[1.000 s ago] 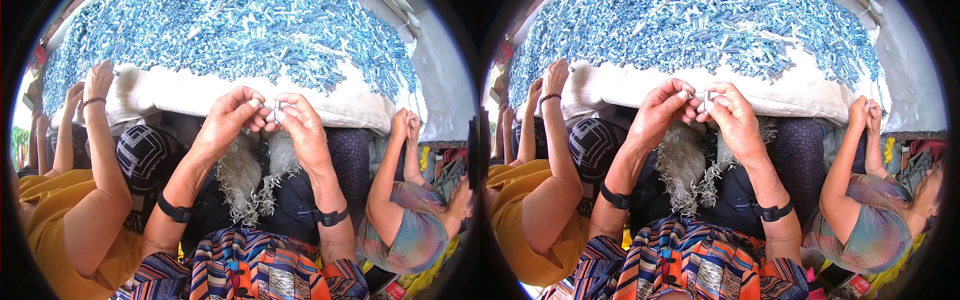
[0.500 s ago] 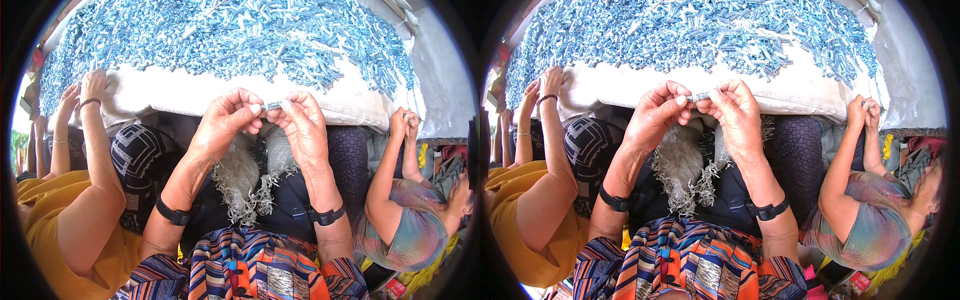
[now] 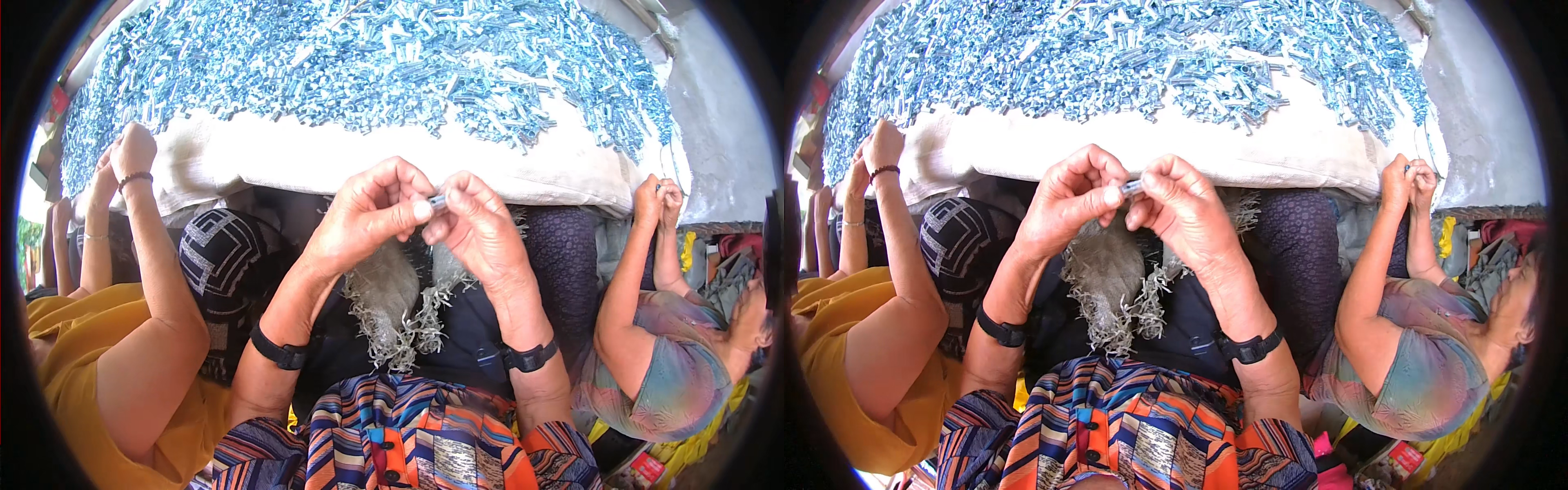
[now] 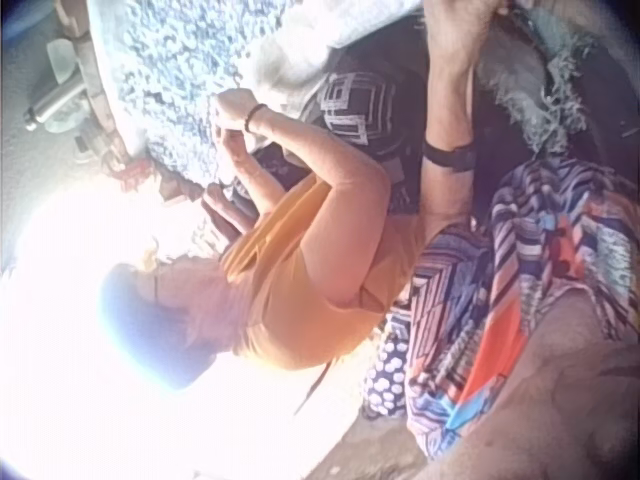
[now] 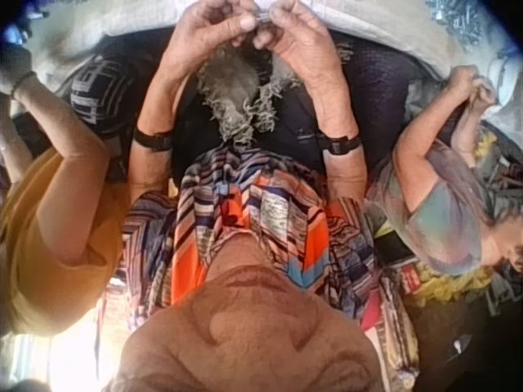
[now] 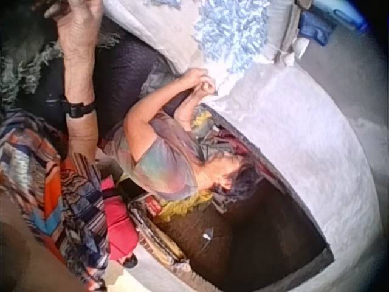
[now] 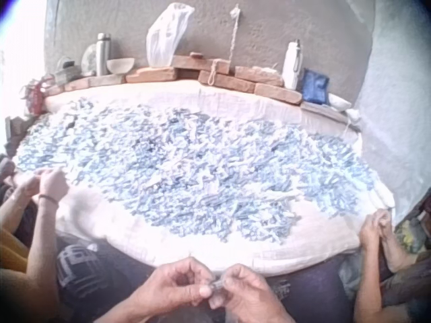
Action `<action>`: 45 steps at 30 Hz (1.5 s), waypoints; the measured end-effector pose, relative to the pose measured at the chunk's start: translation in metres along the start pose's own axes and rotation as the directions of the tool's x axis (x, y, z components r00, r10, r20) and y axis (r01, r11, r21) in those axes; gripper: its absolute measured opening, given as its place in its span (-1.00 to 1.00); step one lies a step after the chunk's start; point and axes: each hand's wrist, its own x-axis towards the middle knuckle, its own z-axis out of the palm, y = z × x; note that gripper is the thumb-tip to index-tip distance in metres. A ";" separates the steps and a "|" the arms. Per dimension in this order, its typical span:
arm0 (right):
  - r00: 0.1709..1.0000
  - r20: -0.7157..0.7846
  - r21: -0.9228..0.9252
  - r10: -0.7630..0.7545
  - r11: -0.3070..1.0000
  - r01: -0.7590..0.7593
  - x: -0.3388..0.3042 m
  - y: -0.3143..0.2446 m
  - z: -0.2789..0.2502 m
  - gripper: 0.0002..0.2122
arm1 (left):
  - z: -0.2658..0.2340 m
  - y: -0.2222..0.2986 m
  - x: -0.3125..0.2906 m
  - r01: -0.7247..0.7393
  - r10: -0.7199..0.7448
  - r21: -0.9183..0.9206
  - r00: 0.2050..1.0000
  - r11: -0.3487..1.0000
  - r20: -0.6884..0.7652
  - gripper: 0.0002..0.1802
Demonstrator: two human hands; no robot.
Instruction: Sorting and inspecting small metal bolts from a large pile on a workspace.
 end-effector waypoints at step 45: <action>0.698 0.005 -0.998 -0.716 -0.049 -0.044 0.031 -0.056 -0.033 -0.92 | -0.008 -0.015 0.099 0.126 0.418 0.992 0.901 0.016 -0.121 -0.88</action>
